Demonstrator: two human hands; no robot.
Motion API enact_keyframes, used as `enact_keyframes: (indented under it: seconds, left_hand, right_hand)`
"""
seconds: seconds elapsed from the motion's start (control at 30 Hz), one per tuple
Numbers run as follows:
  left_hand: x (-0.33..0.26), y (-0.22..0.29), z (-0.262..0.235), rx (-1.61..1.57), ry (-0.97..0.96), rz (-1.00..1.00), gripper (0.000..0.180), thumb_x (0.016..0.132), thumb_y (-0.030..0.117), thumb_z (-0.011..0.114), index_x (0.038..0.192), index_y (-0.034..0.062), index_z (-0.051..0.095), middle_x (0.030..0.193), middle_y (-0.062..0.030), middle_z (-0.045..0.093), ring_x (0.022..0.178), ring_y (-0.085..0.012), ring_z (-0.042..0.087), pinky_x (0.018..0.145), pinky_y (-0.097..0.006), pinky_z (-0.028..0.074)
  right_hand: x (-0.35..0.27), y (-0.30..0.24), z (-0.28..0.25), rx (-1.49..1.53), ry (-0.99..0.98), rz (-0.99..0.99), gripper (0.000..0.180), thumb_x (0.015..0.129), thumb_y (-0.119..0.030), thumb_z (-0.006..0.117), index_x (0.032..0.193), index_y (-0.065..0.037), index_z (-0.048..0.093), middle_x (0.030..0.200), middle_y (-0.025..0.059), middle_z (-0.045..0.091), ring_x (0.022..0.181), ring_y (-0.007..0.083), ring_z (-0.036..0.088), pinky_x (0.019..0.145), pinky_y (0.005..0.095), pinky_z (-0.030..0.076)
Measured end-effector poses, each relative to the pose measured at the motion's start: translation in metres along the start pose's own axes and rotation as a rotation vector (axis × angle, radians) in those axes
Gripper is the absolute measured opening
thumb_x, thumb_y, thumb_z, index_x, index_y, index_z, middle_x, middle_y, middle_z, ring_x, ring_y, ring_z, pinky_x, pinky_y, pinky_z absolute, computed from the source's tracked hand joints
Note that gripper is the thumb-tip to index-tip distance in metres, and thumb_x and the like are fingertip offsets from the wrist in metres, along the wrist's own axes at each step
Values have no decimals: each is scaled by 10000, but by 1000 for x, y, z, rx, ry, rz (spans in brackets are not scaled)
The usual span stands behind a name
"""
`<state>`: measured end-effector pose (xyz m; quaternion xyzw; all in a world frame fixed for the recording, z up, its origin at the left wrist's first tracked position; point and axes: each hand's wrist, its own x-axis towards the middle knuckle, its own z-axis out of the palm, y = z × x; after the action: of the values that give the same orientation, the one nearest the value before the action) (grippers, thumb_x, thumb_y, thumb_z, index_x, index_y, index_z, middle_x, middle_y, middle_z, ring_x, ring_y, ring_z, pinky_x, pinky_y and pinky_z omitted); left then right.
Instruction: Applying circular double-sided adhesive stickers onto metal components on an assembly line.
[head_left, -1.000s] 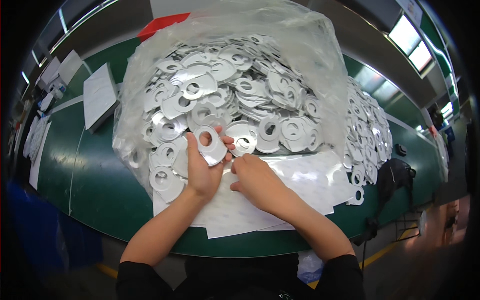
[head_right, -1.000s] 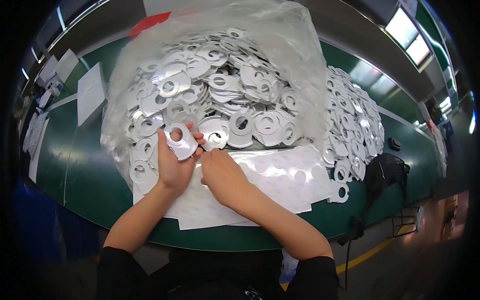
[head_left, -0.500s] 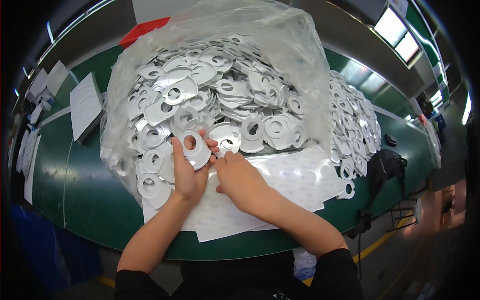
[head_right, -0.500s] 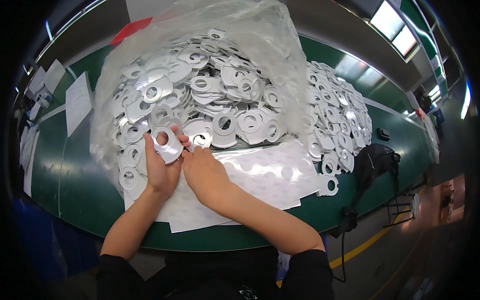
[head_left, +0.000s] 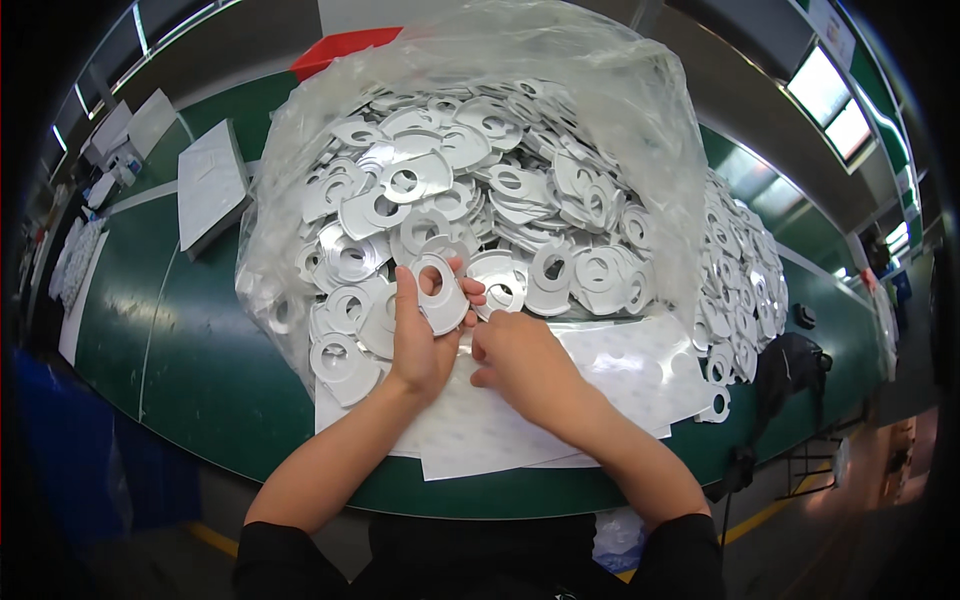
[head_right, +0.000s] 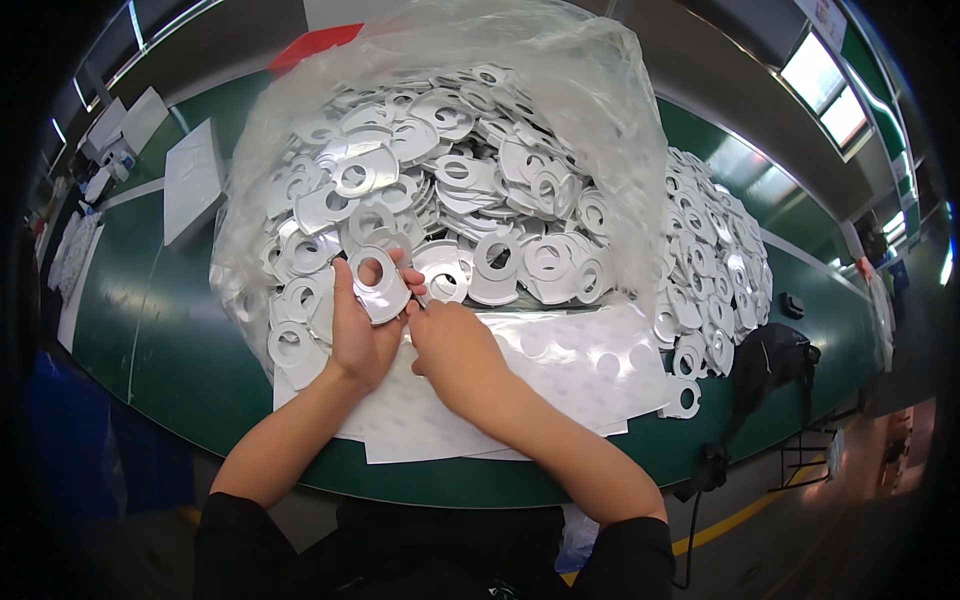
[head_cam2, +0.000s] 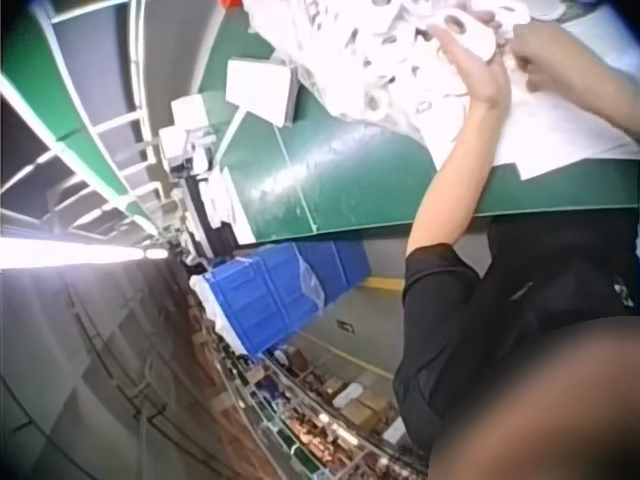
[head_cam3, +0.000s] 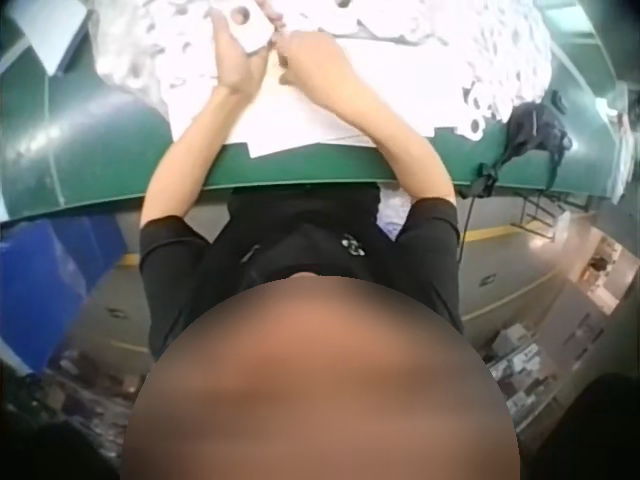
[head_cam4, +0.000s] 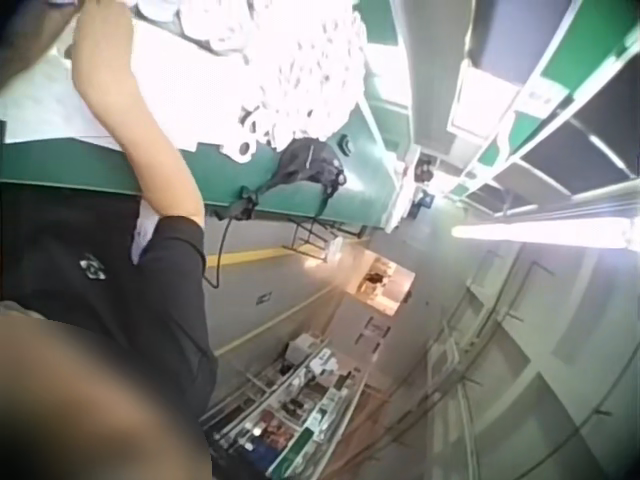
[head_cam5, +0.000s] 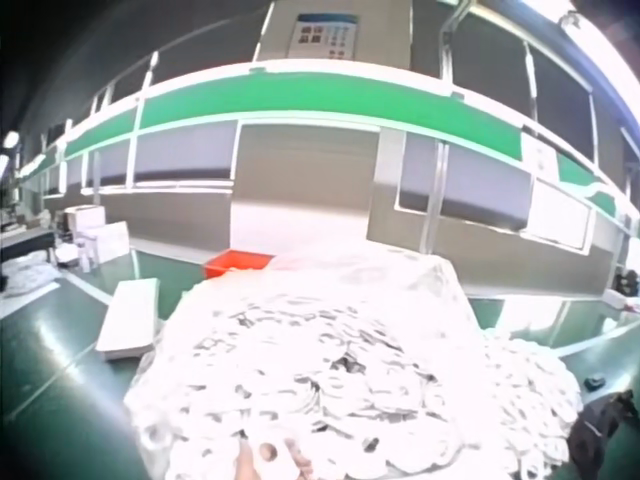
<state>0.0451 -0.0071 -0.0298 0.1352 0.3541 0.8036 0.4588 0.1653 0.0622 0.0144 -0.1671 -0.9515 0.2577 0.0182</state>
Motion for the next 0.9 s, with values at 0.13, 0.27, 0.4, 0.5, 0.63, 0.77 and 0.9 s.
enact_keyframes:
  seconds: [0.13,0.27,0.4,0.5,0.63,0.77,0.9]
  left_hand:
    - [0,1,0,15,-1,16,651,939,584,208,1178,22,433,920,-95,560,831,-163,510,703,-262,401]
    - [1,0,2,11,-2,0,654,941,580,209,1175,13,437,918,-92,563,833,-159,512,698,-256,397]
    - [0,1,4,18,-4,2,661,942,578,207,1178,4,432,918,-87,563,834,-152,512,696,-252,395]
    - [0,1,2,28,-9,4,661,942,579,206,1182,4,428,918,-85,562,835,-148,511,703,-249,394]
    - [-1,2,2,25,-10,-11,660,942,580,205,1183,7,427,919,-83,561,837,-144,510,710,-245,392]
    - [0,1,3,36,-27,-5,660,941,581,207,1185,8,427,919,-81,561,837,-144,511,707,-244,392]
    - [2,0,-1,34,-34,-5,667,937,588,211,1185,10,432,919,-77,562,840,-144,511,710,-244,392]
  right_hand:
    - [-20,-11,11,-190,182,-143,129,721,-119,660,756,-38,566,781,91,540,790,272,560,640,378,478]
    - [-35,-13,7,-190,56,-219,126,738,-138,648,764,-57,555,776,66,527,780,245,553,590,366,478]
    - [-23,0,14,-129,275,-180,132,741,-137,653,781,-66,549,775,57,518,774,238,550,589,364,477]
    - [-15,11,11,-111,363,-152,141,737,-115,663,797,-75,542,796,52,507,782,240,545,584,353,476]
    - [-12,15,15,-136,325,-189,126,750,-114,640,799,-64,535,791,61,501,791,238,543,587,351,477]
    - [-15,12,13,-251,228,-296,89,771,-102,592,800,-52,525,783,73,494,786,237,539,593,349,477]
    - [-33,-6,-4,-270,38,-355,103,767,-91,604,796,-46,516,786,74,499,764,240,545,589,344,464]
